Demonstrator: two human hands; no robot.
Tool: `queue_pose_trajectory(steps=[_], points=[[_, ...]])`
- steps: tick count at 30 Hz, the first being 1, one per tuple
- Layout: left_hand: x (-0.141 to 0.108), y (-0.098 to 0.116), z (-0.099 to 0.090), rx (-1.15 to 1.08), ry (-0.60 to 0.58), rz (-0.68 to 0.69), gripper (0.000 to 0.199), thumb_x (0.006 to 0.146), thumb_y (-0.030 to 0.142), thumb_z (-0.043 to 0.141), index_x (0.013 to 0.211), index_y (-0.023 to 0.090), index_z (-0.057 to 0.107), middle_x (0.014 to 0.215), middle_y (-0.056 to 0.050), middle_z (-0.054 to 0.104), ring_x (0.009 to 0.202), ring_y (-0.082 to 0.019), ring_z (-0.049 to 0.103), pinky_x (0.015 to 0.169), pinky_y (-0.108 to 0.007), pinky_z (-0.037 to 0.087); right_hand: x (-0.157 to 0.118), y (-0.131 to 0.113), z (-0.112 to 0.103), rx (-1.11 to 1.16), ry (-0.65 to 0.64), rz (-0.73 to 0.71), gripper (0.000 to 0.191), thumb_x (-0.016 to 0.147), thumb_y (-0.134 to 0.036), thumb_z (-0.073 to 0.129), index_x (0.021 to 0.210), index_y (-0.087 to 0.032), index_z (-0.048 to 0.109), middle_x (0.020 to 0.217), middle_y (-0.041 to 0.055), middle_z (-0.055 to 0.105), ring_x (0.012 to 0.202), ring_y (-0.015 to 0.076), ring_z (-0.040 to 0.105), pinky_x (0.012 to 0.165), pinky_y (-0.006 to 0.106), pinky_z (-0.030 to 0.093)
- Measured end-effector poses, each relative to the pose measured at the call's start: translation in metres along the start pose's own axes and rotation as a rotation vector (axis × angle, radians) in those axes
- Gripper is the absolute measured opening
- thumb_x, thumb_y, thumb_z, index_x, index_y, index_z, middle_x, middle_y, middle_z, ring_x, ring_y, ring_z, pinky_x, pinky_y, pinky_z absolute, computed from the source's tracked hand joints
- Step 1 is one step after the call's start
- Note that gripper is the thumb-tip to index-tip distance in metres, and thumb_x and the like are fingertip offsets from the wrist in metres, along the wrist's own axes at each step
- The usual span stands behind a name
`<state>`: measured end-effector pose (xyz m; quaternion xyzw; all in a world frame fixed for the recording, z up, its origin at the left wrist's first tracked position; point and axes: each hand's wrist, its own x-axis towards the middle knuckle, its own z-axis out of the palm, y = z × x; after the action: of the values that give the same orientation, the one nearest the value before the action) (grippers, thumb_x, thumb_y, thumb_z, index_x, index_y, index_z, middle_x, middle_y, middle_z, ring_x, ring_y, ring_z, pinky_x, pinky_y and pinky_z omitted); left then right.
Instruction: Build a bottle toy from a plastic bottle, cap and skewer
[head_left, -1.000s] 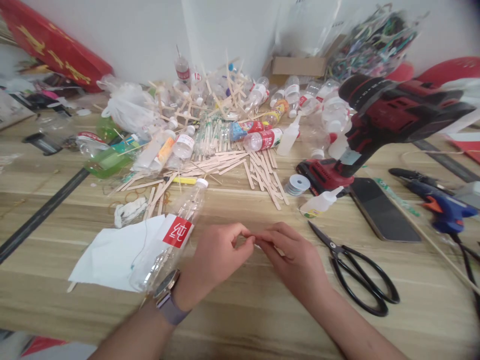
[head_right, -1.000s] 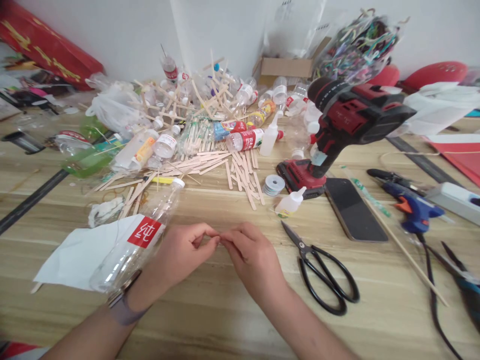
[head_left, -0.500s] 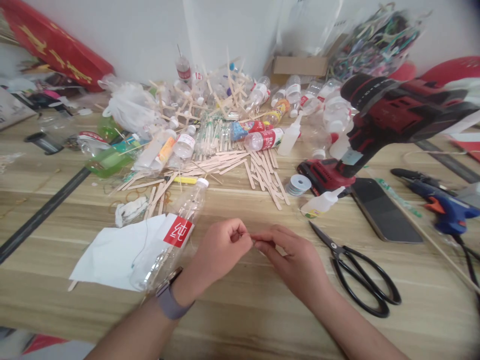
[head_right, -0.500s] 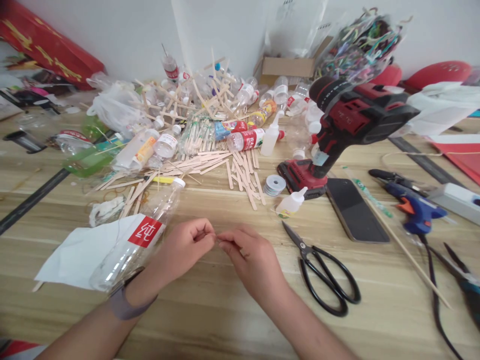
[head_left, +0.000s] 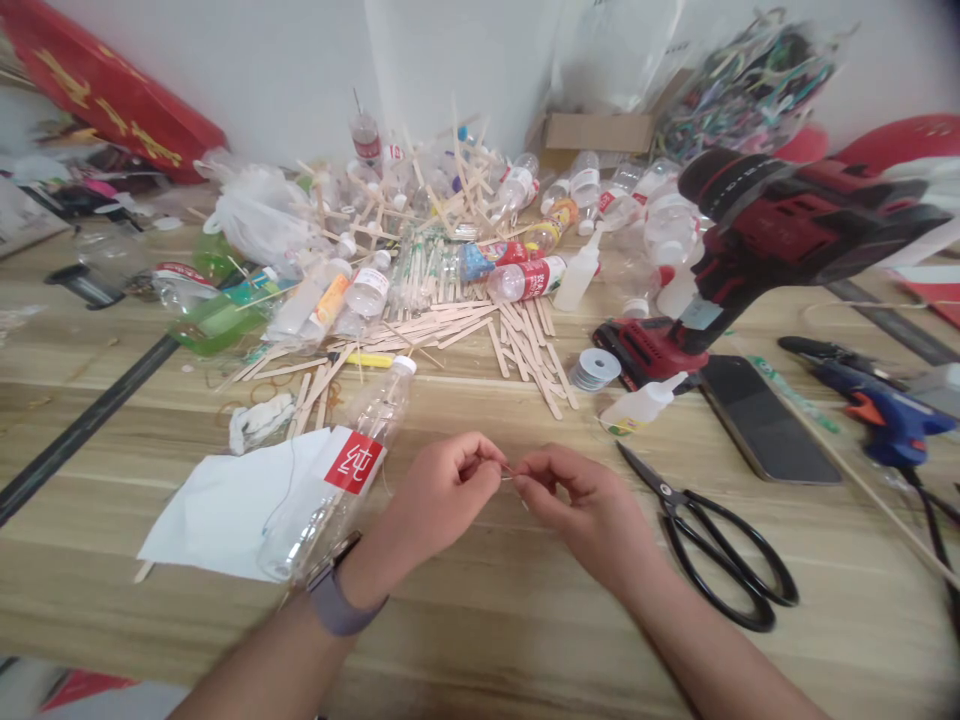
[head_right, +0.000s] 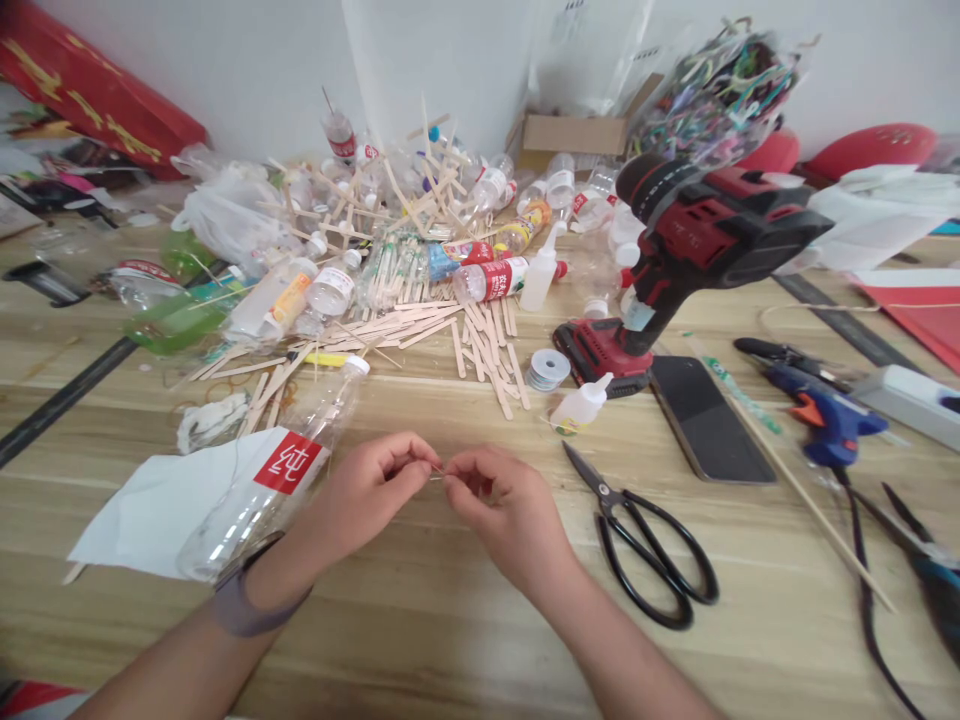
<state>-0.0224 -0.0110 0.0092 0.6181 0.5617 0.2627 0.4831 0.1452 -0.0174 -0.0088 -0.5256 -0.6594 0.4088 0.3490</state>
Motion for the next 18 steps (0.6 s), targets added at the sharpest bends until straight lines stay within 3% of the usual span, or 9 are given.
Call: queue_pose_trajectory(steps=[3, 6, 10, 18], points=[[0.0008, -0.0016, -0.0007, -0.08, -0.046, -0.045, 0.016, 0.08, 0.025, 0.051, 0.076, 0.018, 0.064, 0.066, 0.004, 0.057, 0.061, -0.011, 0.047, 0.055, -0.022, 0.033, 0.0007, 0.0007, -0.0021, 0.107, -0.054, 0.073, 0.017, 0.078, -0.033, 0.058, 0.071, -0.019, 0.065, 0.06, -0.001, 0.056, 0.056, 0.013, 0.047, 0.051, 0.024, 0.037], [0.0022, -0.0044, -0.0014, -0.236, -0.099, -0.137, 0.021, 0.078, 0.036, 0.058, 0.075, 0.018, 0.066, 0.065, 0.004, 0.055, 0.056, -0.009, 0.041, 0.05, -0.022, 0.029, 0.0016, 0.0018, -0.004, 0.12, -0.057, 0.056, 0.019, 0.078, -0.035, 0.06, 0.071, -0.019, 0.067, 0.06, -0.0007, 0.056, 0.056, 0.0131, 0.047, 0.052, 0.024, 0.037], [0.0043, -0.0069, -0.0037, -0.401, -0.175, -0.248, 0.027, 0.072, 0.043, 0.067, 0.078, 0.017, 0.068, 0.063, 0.005, 0.052, 0.049, -0.006, 0.031, 0.044, -0.022, 0.022, 0.002, 0.0008, -0.0057, 0.058, -0.02, -0.054, 0.016, 0.08, -0.03, 0.06, 0.072, -0.02, 0.069, 0.063, 0.0005, 0.059, 0.059, 0.0139, 0.051, 0.055, 0.025, 0.04], [0.003, -0.0074, -0.0036, -0.443, -0.174, -0.262, 0.025, 0.067, 0.041, 0.071, 0.075, 0.017, 0.069, 0.058, 0.006, 0.051, 0.047, -0.006, 0.029, 0.045, -0.023, 0.019, -0.0003, -0.0033, -0.0068, -0.109, 0.026, -0.304, 0.016, 0.082, -0.016, 0.056, 0.075, -0.021, 0.07, 0.067, 0.0021, 0.062, 0.059, 0.0137, 0.056, 0.05, 0.022, 0.043]])
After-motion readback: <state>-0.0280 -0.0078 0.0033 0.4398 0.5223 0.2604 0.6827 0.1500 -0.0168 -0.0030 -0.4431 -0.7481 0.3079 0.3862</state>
